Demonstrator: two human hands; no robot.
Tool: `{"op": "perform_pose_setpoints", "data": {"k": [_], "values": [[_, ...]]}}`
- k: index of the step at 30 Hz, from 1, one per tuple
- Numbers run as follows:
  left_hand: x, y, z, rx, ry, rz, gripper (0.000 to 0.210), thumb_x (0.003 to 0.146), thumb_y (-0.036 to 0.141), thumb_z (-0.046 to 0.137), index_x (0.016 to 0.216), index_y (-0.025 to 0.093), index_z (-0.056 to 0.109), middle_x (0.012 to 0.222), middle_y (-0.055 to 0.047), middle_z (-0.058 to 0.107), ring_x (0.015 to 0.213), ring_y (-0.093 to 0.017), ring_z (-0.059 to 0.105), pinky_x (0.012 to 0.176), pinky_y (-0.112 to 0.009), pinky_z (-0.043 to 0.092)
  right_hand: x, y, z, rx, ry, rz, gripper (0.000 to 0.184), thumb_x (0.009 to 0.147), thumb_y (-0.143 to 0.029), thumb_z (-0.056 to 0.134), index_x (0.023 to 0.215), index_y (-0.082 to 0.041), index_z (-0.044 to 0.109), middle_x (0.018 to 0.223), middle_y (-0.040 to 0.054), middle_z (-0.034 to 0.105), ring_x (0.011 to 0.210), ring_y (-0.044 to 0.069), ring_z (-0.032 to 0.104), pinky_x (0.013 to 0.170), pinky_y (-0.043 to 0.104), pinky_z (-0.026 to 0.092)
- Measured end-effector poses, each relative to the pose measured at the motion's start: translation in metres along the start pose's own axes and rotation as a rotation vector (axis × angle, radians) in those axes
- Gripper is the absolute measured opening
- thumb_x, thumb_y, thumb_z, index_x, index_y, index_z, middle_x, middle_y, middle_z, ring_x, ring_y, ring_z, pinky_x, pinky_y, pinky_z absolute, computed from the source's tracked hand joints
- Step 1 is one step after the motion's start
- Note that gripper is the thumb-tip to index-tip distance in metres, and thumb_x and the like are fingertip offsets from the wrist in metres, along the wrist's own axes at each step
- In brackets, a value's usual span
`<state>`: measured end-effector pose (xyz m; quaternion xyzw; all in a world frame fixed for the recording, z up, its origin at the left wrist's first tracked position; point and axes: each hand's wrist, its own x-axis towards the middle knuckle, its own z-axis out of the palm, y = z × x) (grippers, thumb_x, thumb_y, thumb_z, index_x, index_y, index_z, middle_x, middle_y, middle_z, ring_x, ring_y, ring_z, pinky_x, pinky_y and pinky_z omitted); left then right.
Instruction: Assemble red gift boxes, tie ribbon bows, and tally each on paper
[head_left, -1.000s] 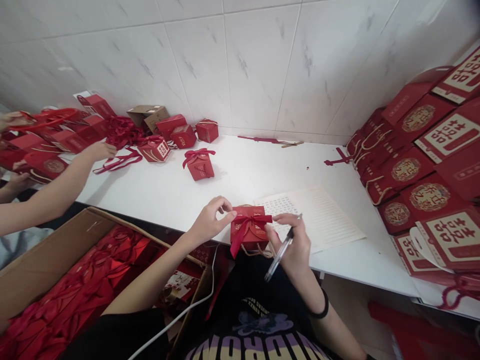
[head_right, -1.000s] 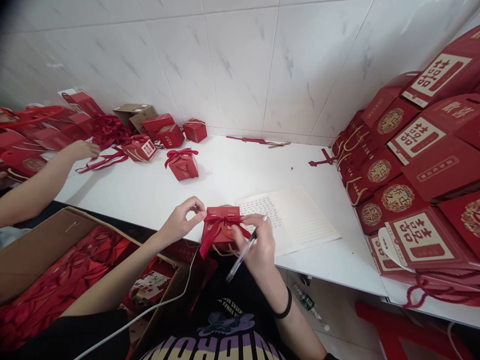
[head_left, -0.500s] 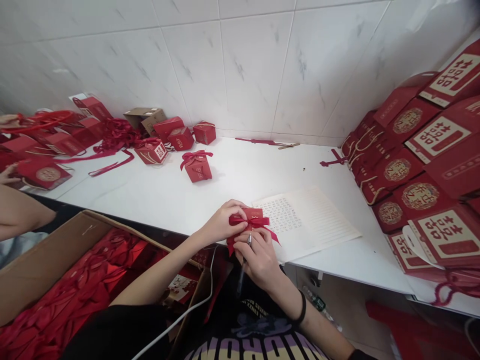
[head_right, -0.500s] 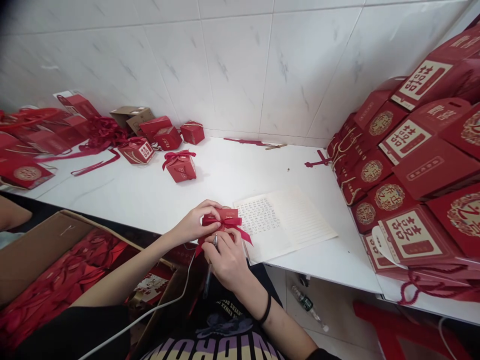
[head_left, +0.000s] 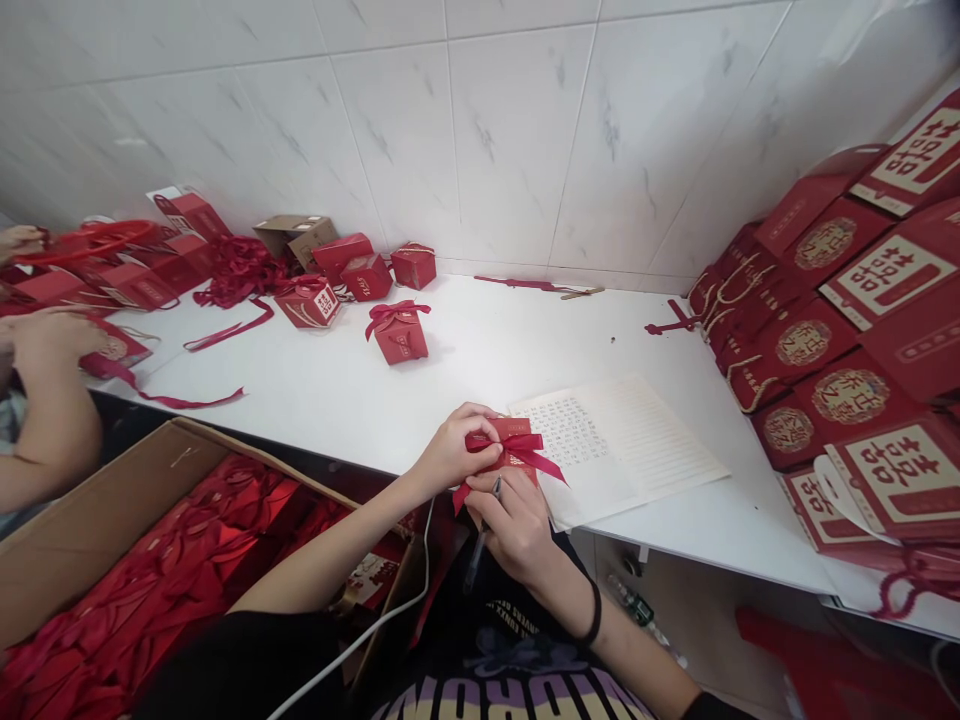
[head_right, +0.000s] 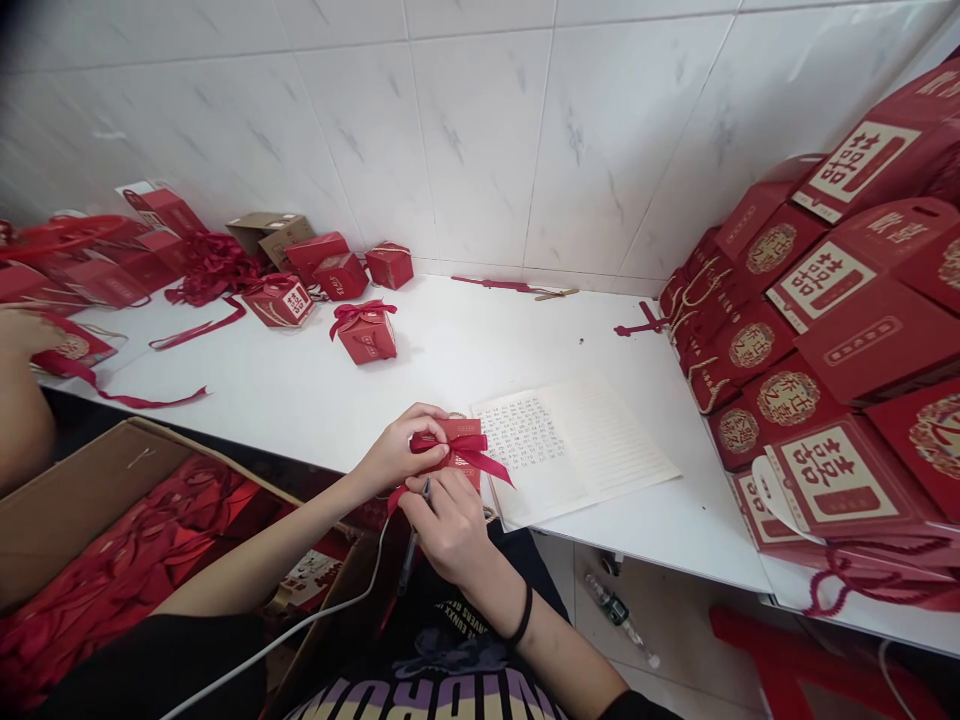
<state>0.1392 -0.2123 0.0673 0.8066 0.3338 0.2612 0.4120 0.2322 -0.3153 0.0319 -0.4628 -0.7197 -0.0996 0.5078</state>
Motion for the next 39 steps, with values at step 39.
{"op": "perform_pose_setpoints", "data": {"k": [39], "values": [[-0.003, -0.002, 0.003, 0.045, -0.011, 0.058, 0.005, 0.076, 0.019, 0.056, 0.077, 0.020, 0.061, 0.106, -0.004, 0.055, 0.104, -0.018, 0.054, 0.096, -0.036, 0.042, -0.001, 0.039, -0.054, 0.358, -0.107, 0.878, 0.031, 0.077, -0.045, 0.059, 0.069, -0.020, 0.043, 0.057, -0.0039, 0.041, 0.049, 0.012, 0.038, 0.047, 0.024, 0.031]]}}
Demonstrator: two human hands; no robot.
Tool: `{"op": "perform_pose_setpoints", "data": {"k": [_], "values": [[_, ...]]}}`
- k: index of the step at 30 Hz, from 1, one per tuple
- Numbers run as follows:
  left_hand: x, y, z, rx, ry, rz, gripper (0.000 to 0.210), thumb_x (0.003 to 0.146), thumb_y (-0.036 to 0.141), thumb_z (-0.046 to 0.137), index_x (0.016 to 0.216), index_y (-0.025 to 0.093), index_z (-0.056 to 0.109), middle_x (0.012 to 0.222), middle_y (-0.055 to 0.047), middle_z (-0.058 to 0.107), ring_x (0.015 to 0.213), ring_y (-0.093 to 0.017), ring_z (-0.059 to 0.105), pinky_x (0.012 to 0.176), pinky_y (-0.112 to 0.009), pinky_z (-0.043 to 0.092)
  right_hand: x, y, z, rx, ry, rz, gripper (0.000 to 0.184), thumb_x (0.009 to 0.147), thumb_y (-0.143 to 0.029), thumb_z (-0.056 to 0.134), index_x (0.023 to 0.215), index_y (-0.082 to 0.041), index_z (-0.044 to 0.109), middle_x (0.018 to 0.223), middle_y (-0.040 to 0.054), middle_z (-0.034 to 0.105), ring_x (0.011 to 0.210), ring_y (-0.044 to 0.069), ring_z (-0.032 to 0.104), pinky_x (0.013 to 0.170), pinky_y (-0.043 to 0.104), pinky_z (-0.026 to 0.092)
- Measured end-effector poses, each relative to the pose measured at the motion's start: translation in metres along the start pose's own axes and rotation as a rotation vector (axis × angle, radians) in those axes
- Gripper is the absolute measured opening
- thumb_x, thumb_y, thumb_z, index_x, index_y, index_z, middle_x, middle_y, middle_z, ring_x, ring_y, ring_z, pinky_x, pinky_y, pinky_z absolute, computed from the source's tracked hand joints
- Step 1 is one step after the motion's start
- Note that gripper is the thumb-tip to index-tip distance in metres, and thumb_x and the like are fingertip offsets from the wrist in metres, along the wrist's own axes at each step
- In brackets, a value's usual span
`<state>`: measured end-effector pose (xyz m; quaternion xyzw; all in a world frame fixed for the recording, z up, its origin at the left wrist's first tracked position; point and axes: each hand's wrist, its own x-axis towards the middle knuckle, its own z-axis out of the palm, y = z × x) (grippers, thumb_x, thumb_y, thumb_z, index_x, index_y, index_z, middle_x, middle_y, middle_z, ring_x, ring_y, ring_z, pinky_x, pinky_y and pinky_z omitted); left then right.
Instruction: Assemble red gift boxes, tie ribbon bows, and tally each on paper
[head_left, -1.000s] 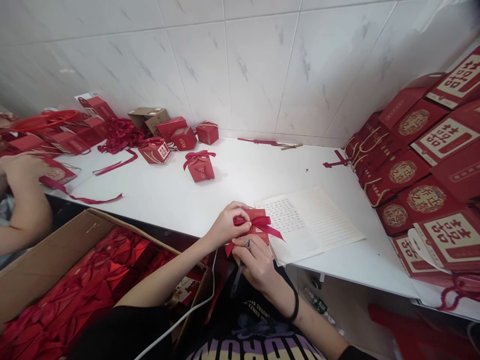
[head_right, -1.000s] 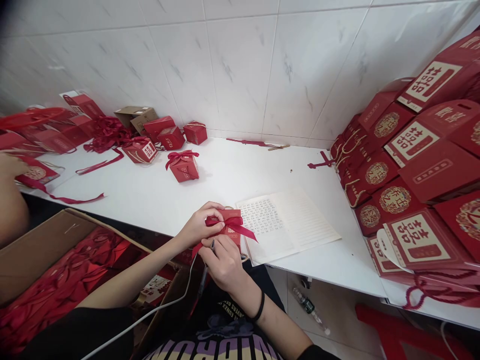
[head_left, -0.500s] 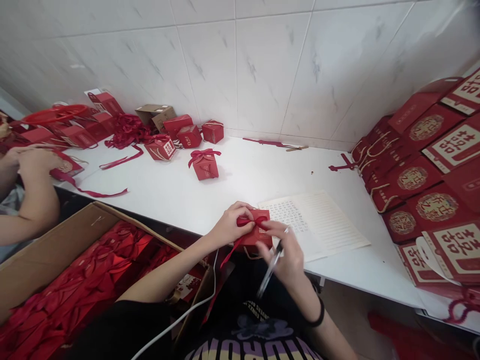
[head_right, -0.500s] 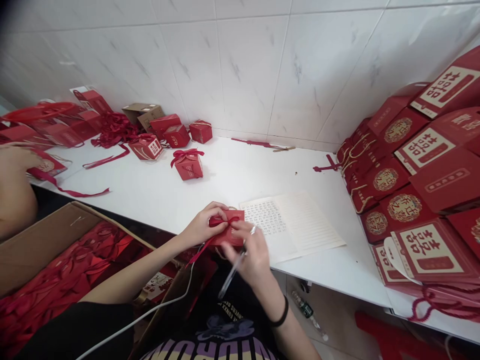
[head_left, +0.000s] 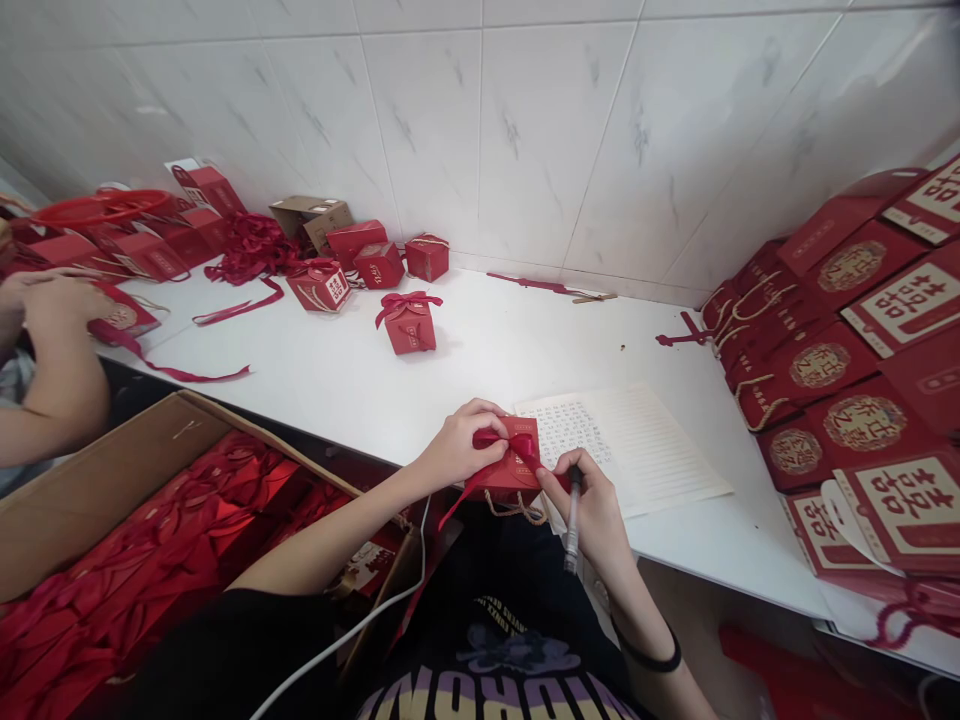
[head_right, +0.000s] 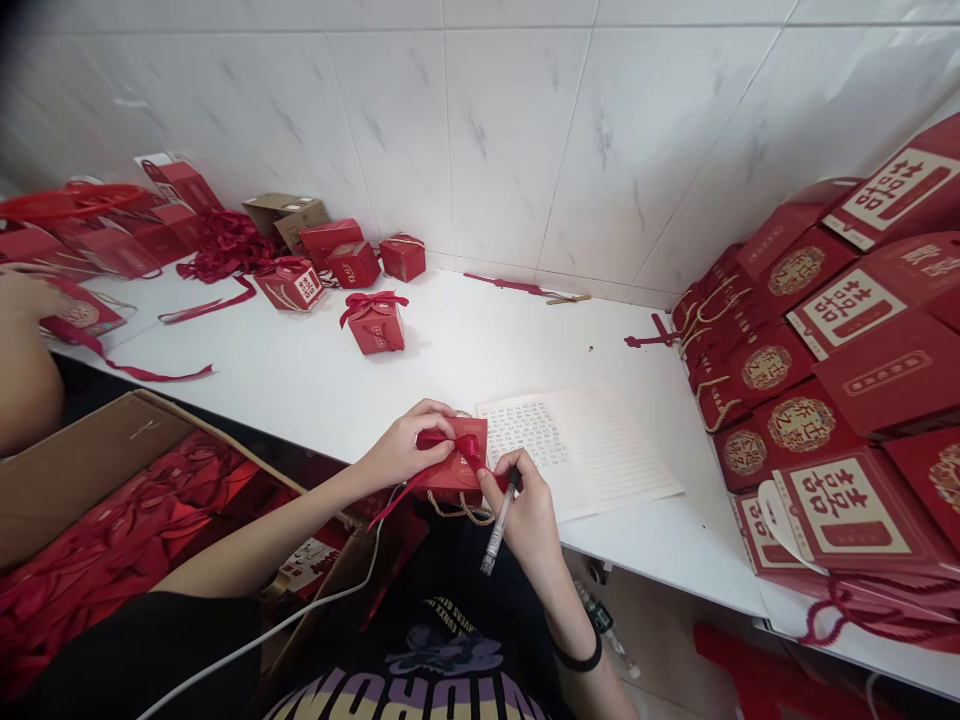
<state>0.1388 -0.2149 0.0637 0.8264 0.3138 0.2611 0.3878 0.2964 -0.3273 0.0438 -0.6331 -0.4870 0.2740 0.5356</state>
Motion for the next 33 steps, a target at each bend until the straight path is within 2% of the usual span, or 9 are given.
{"op": "perform_pose_setpoints", "data": {"k": [6, 14, 18, 20, 22, 25, 28, 31, 33], "values": [[0.001, 0.001, 0.001, 0.024, 0.007, 0.007, 0.005, 0.075, 0.019, 0.057, 0.075, 0.019, 0.061, 0.106, -0.004, 0.056, 0.102, -0.018, 0.054, 0.096, -0.037, 0.042, -0.008, -0.006, -0.002, -0.035, -0.020, -0.002, 0.026, 0.079, -0.039, 0.057, 0.069, -0.020, 0.042, 0.057, -0.0045, 0.040, 0.050, 0.012, 0.037, 0.048, 0.024, 0.030], [0.001, 0.000, 0.002, 0.048, 0.009, 0.016, 0.005, 0.074, 0.016, 0.057, 0.075, 0.019, 0.062, 0.105, -0.004, 0.056, 0.101, -0.018, 0.055, 0.095, -0.038, 0.043, -0.013, -0.005, -0.003, -0.051, -0.041, -0.005, 0.028, 0.080, -0.041, 0.057, 0.068, -0.021, 0.040, 0.056, -0.0040, 0.041, 0.049, 0.012, 0.038, 0.047, 0.024, 0.032], [0.001, 0.000, -0.001, 0.022, -0.017, 0.025, 0.005, 0.076, 0.019, 0.057, 0.078, 0.019, 0.062, 0.106, -0.004, 0.056, 0.102, -0.018, 0.055, 0.095, -0.037, 0.042, -0.012, -0.003, -0.010, -0.093, -0.074, -0.021, 0.029, 0.082, -0.045, 0.056, 0.070, -0.021, 0.045, 0.060, -0.0020, 0.048, 0.052, 0.014, 0.043, 0.050, 0.025, 0.036], [0.001, 0.000, -0.007, 0.005, -0.043, 0.040, 0.008, 0.078, 0.023, 0.056, 0.083, 0.020, 0.062, 0.110, -0.005, 0.055, 0.106, -0.018, 0.054, 0.097, -0.037, 0.041, -0.009, -0.003, -0.017, -0.136, -0.047, -0.013, 0.029, 0.081, -0.048, 0.058, 0.075, -0.020, 0.050, 0.067, 0.0010, 0.055, 0.059, 0.017, 0.050, 0.055, 0.028, 0.040], [0.000, 0.000, -0.016, 0.004, -0.040, 0.049, 0.014, 0.079, 0.026, 0.056, 0.092, 0.021, 0.060, 0.113, -0.006, 0.055, 0.110, -0.018, 0.052, 0.100, -0.039, 0.038, -0.003, -0.003, -0.026, -0.179, 0.043, -0.011, 0.033, 0.079, -0.052, 0.060, 0.081, -0.020, 0.054, 0.078, 0.0051, 0.061, 0.071, 0.022, 0.056, 0.061, 0.031, 0.043], [-0.004, 0.002, -0.030, 0.053, -0.024, 0.049, 0.020, 0.077, 0.025, 0.056, 0.097, 0.021, 0.057, 0.116, -0.007, 0.054, 0.112, -0.020, 0.050, 0.100, -0.041, 0.036, 0.007, -0.005, -0.031, -0.177, 0.109, -0.051, 0.036, 0.078, -0.055, 0.061, 0.088, -0.020, 0.056, 0.092, 0.0083, 0.063, 0.083, 0.026, 0.058, 0.068, 0.035, 0.044], [-0.009, 0.005, -0.037, 0.174, -0.033, 0.040, 0.021, 0.074, 0.022, 0.058, 0.095, 0.020, 0.055, 0.115, -0.007, 0.055, 0.111, -0.023, 0.050, 0.100, -0.045, 0.033, 0.015, -0.008, -0.022, -0.141, 0.022, -0.131, 0.034, 0.080, -0.053, 0.061, 0.088, -0.021, 0.055, 0.096, 0.0074, 0.064, 0.084, 0.024, 0.057, 0.072, 0.036, 0.044], [-0.014, 0.008, -0.035, 0.289, -0.013, 0.010, 0.018, 0.074, 0.022, 0.059, 0.091, 0.020, 0.056, 0.108, -0.005, 0.057, 0.108, -0.023, 0.050, 0.098, -0.046, 0.032, 0.022, -0.009, -0.006, -0.137, -0.049, -0.160, 0.032, 0.079, -0.051, 0.061, 0.085, -0.020, 0.055, 0.087, 0.0052, 0.063, 0.073, 0.021, 0.055, 0.065, 0.033, 0.044], [-0.015, 0.009, -0.031, 0.310, 0.013, 0.006, 0.013, 0.075, 0.022, 0.059, 0.088, 0.020, 0.057, 0.104, -0.004, 0.058, 0.104, -0.022, 0.052, 0.096, -0.044, 0.034, 0.025, -0.010, 0.002, -0.108, -0.044, -0.147, 0.029, 0.078, -0.048, 0.061, 0.081, -0.020, 0.054, 0.079, 0.0032, 0.060, 0.066, 0.018, 0.052, 0.061, 0.030, 0.043]]}}
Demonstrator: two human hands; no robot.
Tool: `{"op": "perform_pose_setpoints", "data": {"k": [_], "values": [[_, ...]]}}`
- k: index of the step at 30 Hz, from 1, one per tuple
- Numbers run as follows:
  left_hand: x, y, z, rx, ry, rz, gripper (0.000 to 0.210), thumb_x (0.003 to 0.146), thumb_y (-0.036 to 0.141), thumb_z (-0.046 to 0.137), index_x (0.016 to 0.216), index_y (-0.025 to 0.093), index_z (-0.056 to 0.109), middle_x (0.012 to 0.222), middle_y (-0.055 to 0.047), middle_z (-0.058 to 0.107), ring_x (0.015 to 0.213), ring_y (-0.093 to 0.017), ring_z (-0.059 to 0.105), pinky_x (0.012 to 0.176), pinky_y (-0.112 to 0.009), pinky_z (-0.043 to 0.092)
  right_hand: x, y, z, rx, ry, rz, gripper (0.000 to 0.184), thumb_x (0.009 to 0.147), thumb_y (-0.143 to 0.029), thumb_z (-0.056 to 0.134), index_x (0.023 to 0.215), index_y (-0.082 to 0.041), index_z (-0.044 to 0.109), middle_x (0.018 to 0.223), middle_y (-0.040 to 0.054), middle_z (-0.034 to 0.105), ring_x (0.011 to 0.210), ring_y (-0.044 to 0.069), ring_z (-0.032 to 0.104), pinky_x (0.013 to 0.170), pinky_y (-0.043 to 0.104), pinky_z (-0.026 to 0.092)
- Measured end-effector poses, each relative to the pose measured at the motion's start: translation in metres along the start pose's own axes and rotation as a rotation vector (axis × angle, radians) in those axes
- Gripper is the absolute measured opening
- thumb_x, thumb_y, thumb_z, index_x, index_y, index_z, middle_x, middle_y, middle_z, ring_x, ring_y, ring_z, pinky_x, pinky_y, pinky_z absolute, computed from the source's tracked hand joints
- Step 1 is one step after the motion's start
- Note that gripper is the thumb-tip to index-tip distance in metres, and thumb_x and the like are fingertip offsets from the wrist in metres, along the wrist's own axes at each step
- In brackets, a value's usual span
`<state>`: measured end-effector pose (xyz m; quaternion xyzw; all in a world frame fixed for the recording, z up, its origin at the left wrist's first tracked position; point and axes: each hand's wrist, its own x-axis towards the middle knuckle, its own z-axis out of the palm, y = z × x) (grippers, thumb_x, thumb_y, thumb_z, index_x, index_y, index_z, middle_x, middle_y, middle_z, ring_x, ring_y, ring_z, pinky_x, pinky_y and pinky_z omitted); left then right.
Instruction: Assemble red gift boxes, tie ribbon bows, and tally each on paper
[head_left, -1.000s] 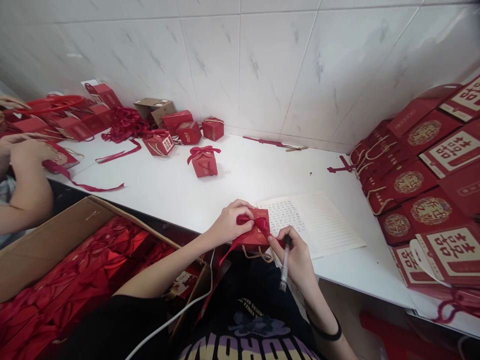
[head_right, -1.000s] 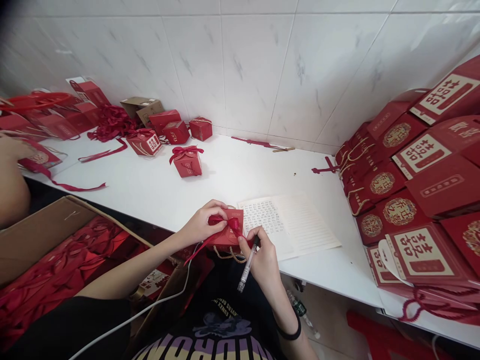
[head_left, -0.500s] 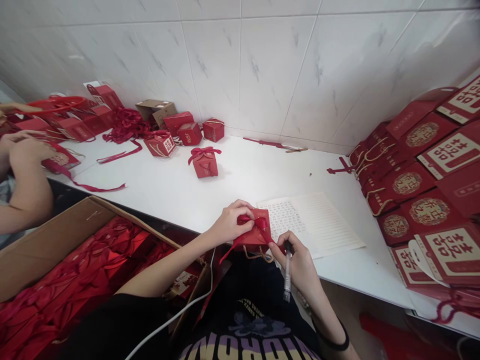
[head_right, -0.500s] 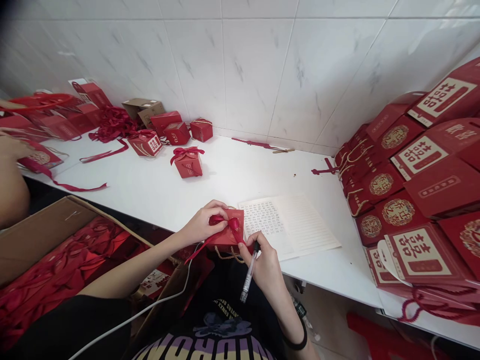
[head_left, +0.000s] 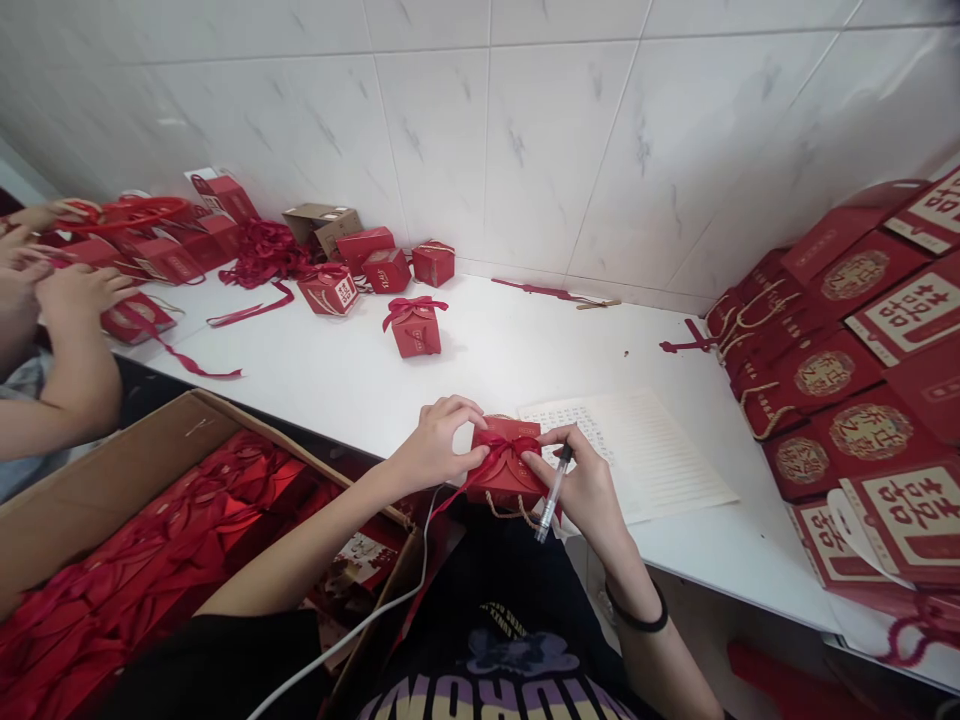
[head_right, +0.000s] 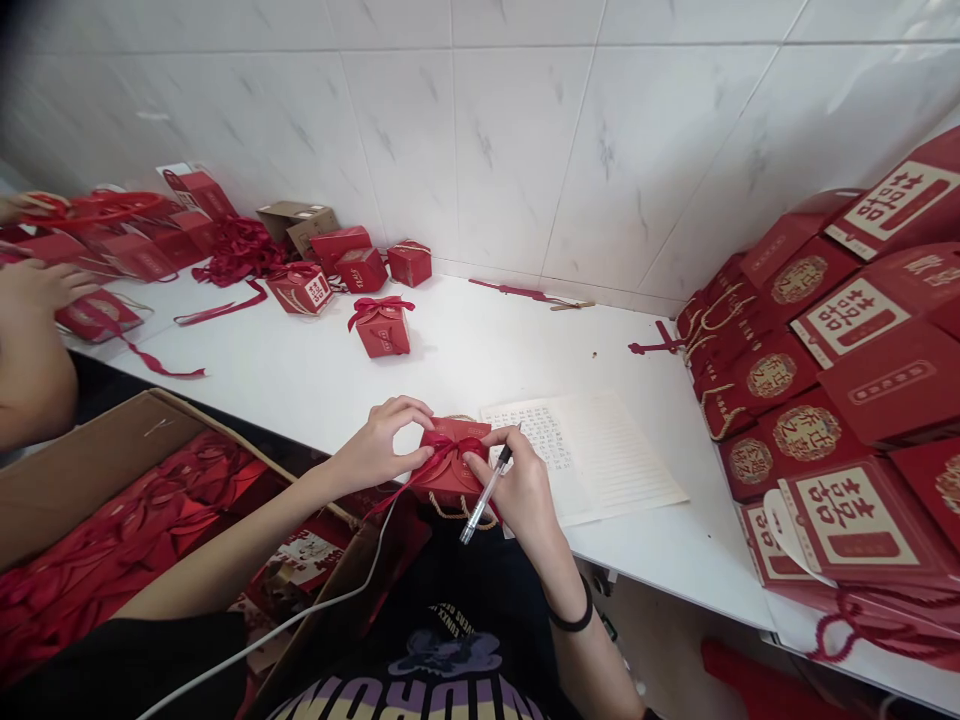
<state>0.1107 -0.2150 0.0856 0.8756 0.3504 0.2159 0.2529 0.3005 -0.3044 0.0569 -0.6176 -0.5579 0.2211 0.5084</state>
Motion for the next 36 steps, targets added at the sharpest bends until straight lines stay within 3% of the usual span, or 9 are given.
{"op": "perform_pose_setpoints", "data": {"k": [5, 12, 15, 19, 23, 27, 30, 36], "values": [[0.005, -0.001, 0.006, -0.124, 0.054, 0.007, 0.010, 0.080, 0.021, 0.053, 0.084, 0.020, 0.062, 0.094, -0.003, 0.060, 0.093, -0.017, 0.055, 0.088, -0.035, 0.041, 0.005, 0.000, 0.003, 0.097, 0.082, 0.055, 0.027, 0.075, -0.045, 0.063, 0.074, -0.020, 0.052, 0.068, 0.0000, 0.053, 0.057, 0.015, 0.046, 0.055, 0.028, 0.040], [0.015, -0.002, 0.004, -0.332, -0.095, -0.048, 0.018, 0.083, 0.029, 0.050, 0.081, 0.021, 0.066, 0.099, -0.004, 0.061, 0.095, -0.018, 0.055, 0.080, -0.030, 0.045, 0.007, 0.009, 0.004, 0.213, 0.053, 0.124, 0.030, 0.072, -0.045, 0.065, 0.073, -0.018, 0.051, 0.064, -0.0011, 0.049, 0.056, 0.014, 0.045, 0.053, 0.027, 0.038], [0.017, -0.002, 0.003, -0.405, -0.154, -0.050, 0.022, 0.084, 0.029, 0.048, 0.075, 0.021, 0.066, 0.100, -0.004, 0.060, 0.099, -0.019, 0.054, 0.084, -0.032, 0.045, 0.008, 0.013, 0.006, 0.246, 0.058, 0.134, 0.030, 0.072, -0.044, 0.066, 0.072, -0.018, 0.051, 0.062, -0.0021, 0.047, 0.054, 0.014, 0.044, 0.051, 0.026, 0.037], [0.018, -0.004, 0.003, -0.432, -0.182, -0.023, 0.031, 0.087, 0.029, 0.043, 0.066, 0.021, 0.064, 0.099, -0.004, 0.058, 0.105, -0.019, 0.051, 0.095, -0.035, 0.040, 0.008, 0.015, 0.008, 0.278, 0.044, 0.145, 0.029, 0.071, -0.042, 0.067, 0.072, -0.019, 0.050, 0.061, -0.0031, 0.046, 0.054, 0.013, 0.043, 0.051, 0.025, 0.036], [0.017, -0.008, 0.004, -0.459, -0.212, -0.010, 0.027, 0.086, 0.030, 0.045, 0.067, 0.020, 0.060, 0.108, -0.004, 0.056, 0.110, -0.019, 0.048, 0.099, -0.037, 0.037, 0.008, 0.015, 0.008, 0.295, 0.042, 0.155, 0.028, 0.072, -0.041, 0.067, 0.072, -0.018, 0.050, 0.061, -0.0032, 0.046, 0.054, 0.013, 0.043, 0.051, 0.025, 0.035], [0.012, -0.010, 0.003, -0.321, -0.119, -0.005, 0.007, 0.080, 0.027, 0.056, 0.079, 0.021, 0.059, 0.112, -0.003, 0.054, 0.113, -0.020, 0.044, 0.103, -0.040, 0.031, 0.007, 0.016, 0.007, 0.321, 0.029, 0.178, 0.029, 0.072, -0.042, 0.067, 0.073, -0.018, 0.050, 0.062, -0.0029, 0.046, 0.055, 0.013, 0.043, 0.051, 0.025, 0.035], [0.010, -0.007, 0.002, -0.265, -0.074, -0.016, 0.010, 0.084, 0.028, 0.052, 0.083, 0.021, 0.060, 0.108, -0.003, 0.054, 0.110, -0.019, 0.044, 0.101, -0.040, 0.031, 0.006, 0.016, 0.006, 0.316, 0.022, 0.183, 0.029, 0.072, -0.043, 0.068, 0.073, -0.019, 0.051, 0.063, -0.0025, 0.047, 0.056, 0.013, 0.043, 0.052, 0.025, 0.034], [0.014, 0.004, -0.002, -0.358, -0.194, -0.029, 0.016, 0.083, 0.028, 0.051, 0.072, 0.019, 0.057, 0.109, -0.003, 0.054, 0.110, -0.019, 0.044, 0.100, -0.039, 0.032, 0.007, 0.017, 0.006, 0.306, 0.016, 0.186, 0.032, 0.072, -0.046, 0.069, 0.074, -0.020, 0.051, 0.065, -0.0014, 0.049, 0.057, 0.015, 0.045, 0.052, 0.026, 0.035]]}}
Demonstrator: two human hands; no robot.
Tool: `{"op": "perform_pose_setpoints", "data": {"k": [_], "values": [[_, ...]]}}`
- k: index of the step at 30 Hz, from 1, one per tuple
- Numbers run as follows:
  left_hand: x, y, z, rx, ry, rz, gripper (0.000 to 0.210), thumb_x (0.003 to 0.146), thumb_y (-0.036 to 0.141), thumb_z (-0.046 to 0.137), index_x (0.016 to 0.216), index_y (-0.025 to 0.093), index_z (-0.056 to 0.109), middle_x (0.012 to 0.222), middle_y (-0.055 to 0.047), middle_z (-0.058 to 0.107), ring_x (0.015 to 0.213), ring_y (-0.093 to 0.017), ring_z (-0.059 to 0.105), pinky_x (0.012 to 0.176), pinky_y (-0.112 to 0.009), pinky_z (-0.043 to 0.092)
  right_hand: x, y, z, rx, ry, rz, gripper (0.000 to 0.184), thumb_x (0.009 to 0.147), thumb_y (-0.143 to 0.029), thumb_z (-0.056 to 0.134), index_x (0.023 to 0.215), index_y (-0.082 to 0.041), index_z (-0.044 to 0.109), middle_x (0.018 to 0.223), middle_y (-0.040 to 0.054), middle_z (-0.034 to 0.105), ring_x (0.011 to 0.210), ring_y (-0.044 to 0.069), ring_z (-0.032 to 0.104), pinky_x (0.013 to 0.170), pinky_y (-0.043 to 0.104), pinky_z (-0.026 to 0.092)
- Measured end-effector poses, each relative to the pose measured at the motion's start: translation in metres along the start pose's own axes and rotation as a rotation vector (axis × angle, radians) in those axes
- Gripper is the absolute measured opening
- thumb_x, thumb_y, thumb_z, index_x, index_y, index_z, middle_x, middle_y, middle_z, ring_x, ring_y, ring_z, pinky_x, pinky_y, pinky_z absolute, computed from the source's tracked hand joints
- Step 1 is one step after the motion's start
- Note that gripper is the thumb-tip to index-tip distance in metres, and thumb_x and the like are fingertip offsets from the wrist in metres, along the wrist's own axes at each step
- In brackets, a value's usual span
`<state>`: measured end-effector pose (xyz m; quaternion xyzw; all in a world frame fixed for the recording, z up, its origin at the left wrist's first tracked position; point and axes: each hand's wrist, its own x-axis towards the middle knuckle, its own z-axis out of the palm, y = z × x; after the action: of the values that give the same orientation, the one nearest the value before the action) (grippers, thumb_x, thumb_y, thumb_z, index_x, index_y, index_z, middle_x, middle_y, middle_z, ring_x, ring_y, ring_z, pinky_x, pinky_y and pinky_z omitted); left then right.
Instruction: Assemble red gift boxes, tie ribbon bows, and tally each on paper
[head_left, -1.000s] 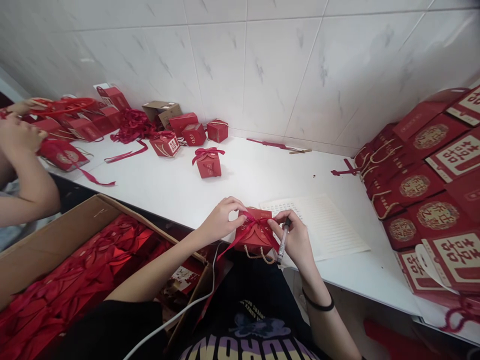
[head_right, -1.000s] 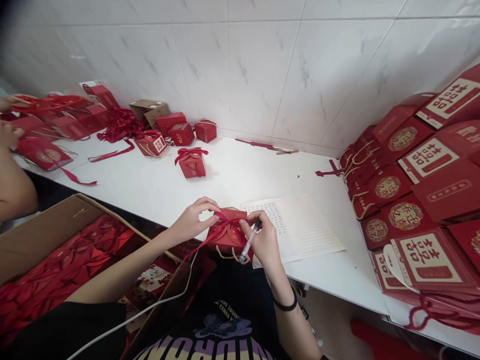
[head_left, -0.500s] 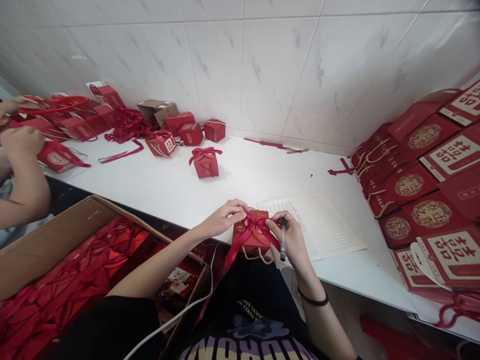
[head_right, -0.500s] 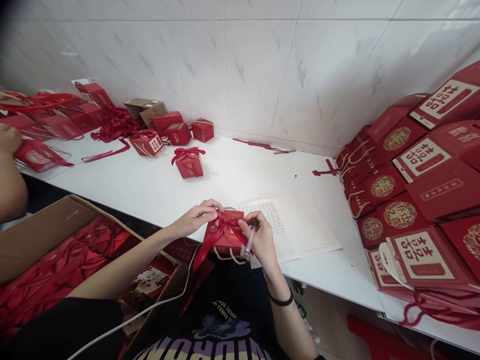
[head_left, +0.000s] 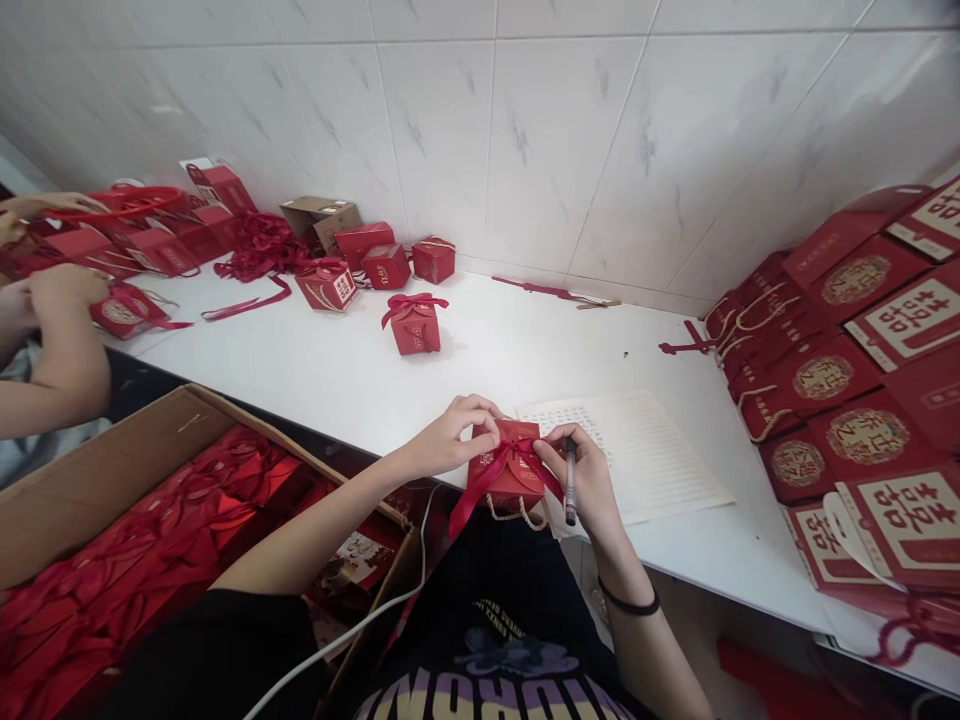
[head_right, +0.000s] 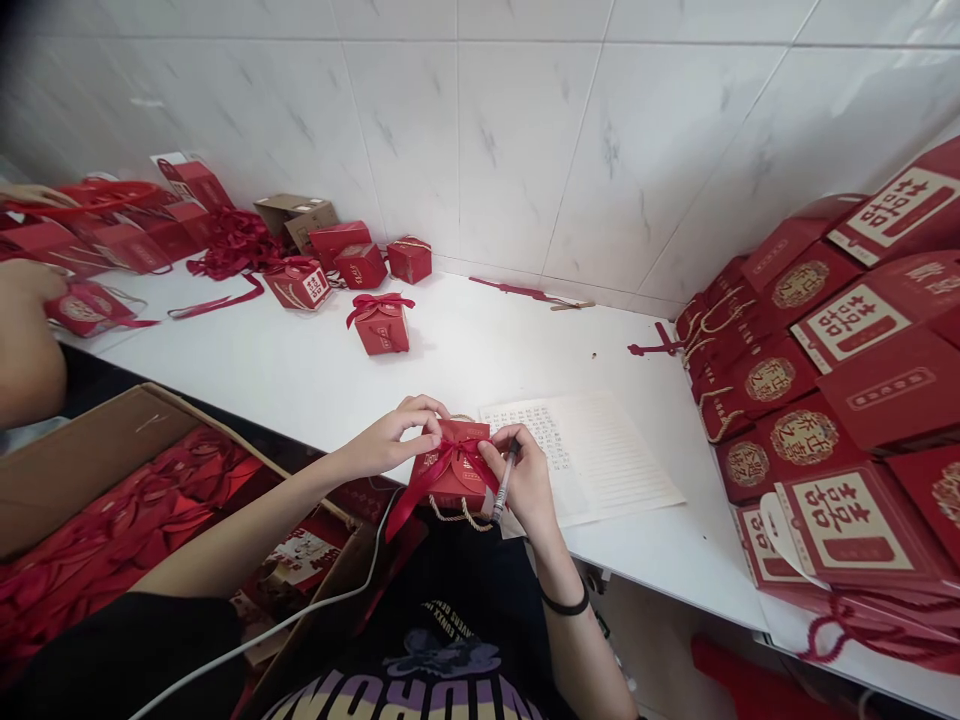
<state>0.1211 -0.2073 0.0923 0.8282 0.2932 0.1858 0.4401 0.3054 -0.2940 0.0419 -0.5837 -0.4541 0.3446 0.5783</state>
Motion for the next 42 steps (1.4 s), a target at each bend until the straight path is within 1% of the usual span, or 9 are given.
{"op": "perform_pose_setpoints", "data": {"k": [4, 10, 17, 19, 23, 29, 32, 36, 42], "values": [[0.007, -0.008, -0.001, -0.035, -0.040, -0.058, 0.027, 0.083, 0.031, 0.049, 0.060, 0.017, 0.052, 0.115, -0.004, 0.053, 0.113, -0.022, 0.042, 0.101, -0.042, 0.030, 0.001, -0.001, 0.001, 0.000, -0.022, -0.025, 0.029, 0.072, -0.044, 0.068, 0.073, -0.020, 0.051, 0.063, -0.0021, 0.048, 0.056, 0.014, 0.045, 0.052, 0.025, 0.036], [0.008, -0.023, -0.007, -0.141, -0.125, -0.054, 0.032, 0.088, 0.039, 0.043, 0.072, 0.018, 0.061, 0.120, -0.006, 0.053, 0.116, -0.021, 0.043, 0.103, -0.039, 0.029, 0.003, 0.000, 0.002, 0.001, -0.048, -0.046, 0.026, 0.074, -0.040, 0.066, 0.074, -0.020, 0.052, 0.062, -0.0029, 0.046, 0.055, 0.013, 0.043, 0.052, 0.025, 0.036], [0.007, -0.021, -0.018, -0.319, -0.242, 0.037, 0.014, 0.081, 0.030, 0.055, 0.079, 0.018, 0.060, 0.135, -0.007, 0.045, 0.130, -0.022, 0.033, 0.106, -0.039, 0.024, 0.003, 0.003, 0.001, -0.002, -0.042, -0.043, 0.025, 0.074, -0.040, 0.066, 0.074, -0.020, 0.052, 0.063, -0.0030, 0.046, 0.056, 0.013, 0.043, 0.054, 0.025, 0.036], [0.010, -0.021, -0.019, -0.311, -0.253, 0.052, 0.012, 0.080, 0.029, 0.056, 0.076, 0.018, 0.059, 0.135, -0.007, 0.045, 0.131, -0.022, 0.032, 0.107, -0.039, 0.022, 0.003, 0.003, 0.001, -0.003, -0.043, -0.036, 0.025, 0.074, -0.040, 0.066, 0.074, -0.020, 0.052, 0.063, -0.0029, 0.046, 0.056, 0.013, 0.043, 0.053, 0.025, 0.035], [0.013, -0.021, -0.019, -0.246, -0.247, 0.045, 0.026, 0.085, 0.037, 0.052, 0.070, 0.016, 0.058, 0.135, -0.007, 0.045, 0.128, -0.022, 0.036, 0.107, -0.040, 0.023, 0.001, 0.001, 0.000, -0.007, -0.055, -0.026, 0.027, 0.074, -0.042, 0.066, 0.075, -0.020, 0.051, 0.063, -0.0025, 0.047, 0.056, 0.014, 0.043, 0.052, 0.025, 0.034], [0.014, -0.019, -0.014, -0.234, -0.234, 0.113, 0.041, 0.089, 0.048, 0.040, 0.072, 0.016, 0.059, 0.140, -0.007, 0.039, 0.131, -0.021, 0.032, 0.106, -0.039, 0.025, 0.001, 0.000, 0.000, -0.030, -0.045, -0.027, 0.027, 0.074, -0.043, 0.066, 0.075, -0.020, 0.051, 0.064, -0.0021, 0.048, 0.056, 0.014, 0.044, 0.052, 0.025, 0.036], [0.013, -0.021, -0.015, -0.265, -0.241, 0.092, 0.039, 0.088, 0.048, 0.042, 0.071, 0.017, 0.059, 0.139, -0.006, 0.041, 0.131, -0.021, 0.033, 0.106, -0.040, 0.026, 0.001, 0.000, 0.000, -0.016, -0.053, -0.017, 0.028, 0.073, -0.043, 0.066, 0.076, -0.020, 0.051, 0.065, -0.0020, 0.048, 0.056, 0.013, 0.044, 0.052, 0.024, 0.036], [0.010, -0.021, -0.019, -0.163, -0.230, 0.055, 0.028, 0.082, 0.045, 0.056, 0.075, 0.018, 0.060, 0.136, -0.008, 0.045, 0.131, -0.022, 0.033, 0.108, -0.042, 0.022, 0.001, -0.001, -0.002, -0.034, -0.060, -0.009, 0.028, 0.073, -0.043, 0.067, 0.076, -0.020, 0.051, 0.065, -0.0019, 0.049, 0.056, 0.013, 0.044, 0.052, 0.024, 0.036], [0.012, -0.013, -0.020, -0.158, -0.303, 0.101, 0.036, 0.083, 0.048, 0.052, 0.067, 0.017, 0.059, 0.143, -0.007, 0.036, 0.134, -0.022, 0.029, 0.108, -0.039, 0.023, 0.004, -0.002, -0.005, -0.076, -0.085, -0.024, 0.028, 0.073, -0.042, 0.068, 0.075, -0.020, 0.052, 0.063, -0.0027, 0.047, 0.056, 0.013, 0.042, 0.053, 0.024, 0.036]]}}
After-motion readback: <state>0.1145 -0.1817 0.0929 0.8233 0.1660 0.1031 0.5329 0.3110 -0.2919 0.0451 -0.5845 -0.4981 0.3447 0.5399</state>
